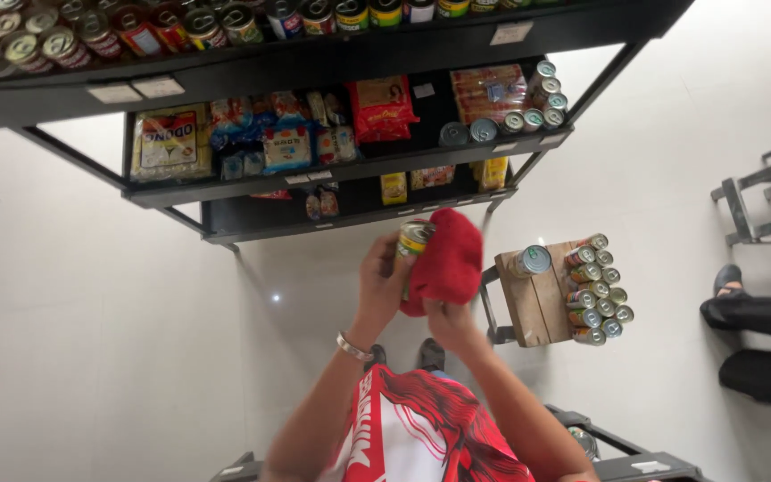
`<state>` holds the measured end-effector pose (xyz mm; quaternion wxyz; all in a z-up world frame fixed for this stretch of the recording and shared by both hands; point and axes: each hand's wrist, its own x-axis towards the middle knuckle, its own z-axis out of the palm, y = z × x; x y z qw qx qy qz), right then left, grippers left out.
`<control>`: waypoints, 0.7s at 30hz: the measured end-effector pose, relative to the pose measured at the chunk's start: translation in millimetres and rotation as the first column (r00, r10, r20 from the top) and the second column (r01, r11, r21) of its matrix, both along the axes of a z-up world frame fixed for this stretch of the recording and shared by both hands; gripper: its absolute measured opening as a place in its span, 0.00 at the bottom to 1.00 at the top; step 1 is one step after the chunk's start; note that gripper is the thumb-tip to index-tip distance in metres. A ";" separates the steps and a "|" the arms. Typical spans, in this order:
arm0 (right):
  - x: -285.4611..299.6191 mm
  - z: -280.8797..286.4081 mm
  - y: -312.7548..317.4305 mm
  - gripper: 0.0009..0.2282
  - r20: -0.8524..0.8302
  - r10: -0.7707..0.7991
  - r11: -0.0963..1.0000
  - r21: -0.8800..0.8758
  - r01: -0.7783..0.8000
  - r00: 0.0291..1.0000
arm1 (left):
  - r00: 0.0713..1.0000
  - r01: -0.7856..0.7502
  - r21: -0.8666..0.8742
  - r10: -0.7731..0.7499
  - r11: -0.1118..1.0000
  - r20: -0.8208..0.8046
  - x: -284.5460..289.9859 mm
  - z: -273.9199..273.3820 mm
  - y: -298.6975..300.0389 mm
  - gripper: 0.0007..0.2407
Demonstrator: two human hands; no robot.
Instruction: Wiping canned goods with a cloth and placing them on store shelves.
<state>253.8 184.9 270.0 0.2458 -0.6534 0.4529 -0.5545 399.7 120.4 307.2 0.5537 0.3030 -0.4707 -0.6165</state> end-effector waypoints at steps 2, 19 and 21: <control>-25.2 37.2 -6.7 0.17 -0.035 0.048 0.998 0.029 -0.047 0.998 | 0.984 0.173 0.047 -0.175 0.984 0.029 12.6 1.9 -8.2 0.17; -4.7 90.0 -80.1 0.16 0.616 -0.065 0.994 -0.029 0.105 0.785 | 0.997 0.033 -0.261 -0.016 0.965 0.069 -20.1 88.1 -18.3 0.26; 1.6 80.4 -78.5 0.18 0.766 -0.060 0.997 0.013 0.078 0.640 | 0.989 -0.115 -0.244 0.135 0.963 0.066 -27.3 69.2 -14.4 0.21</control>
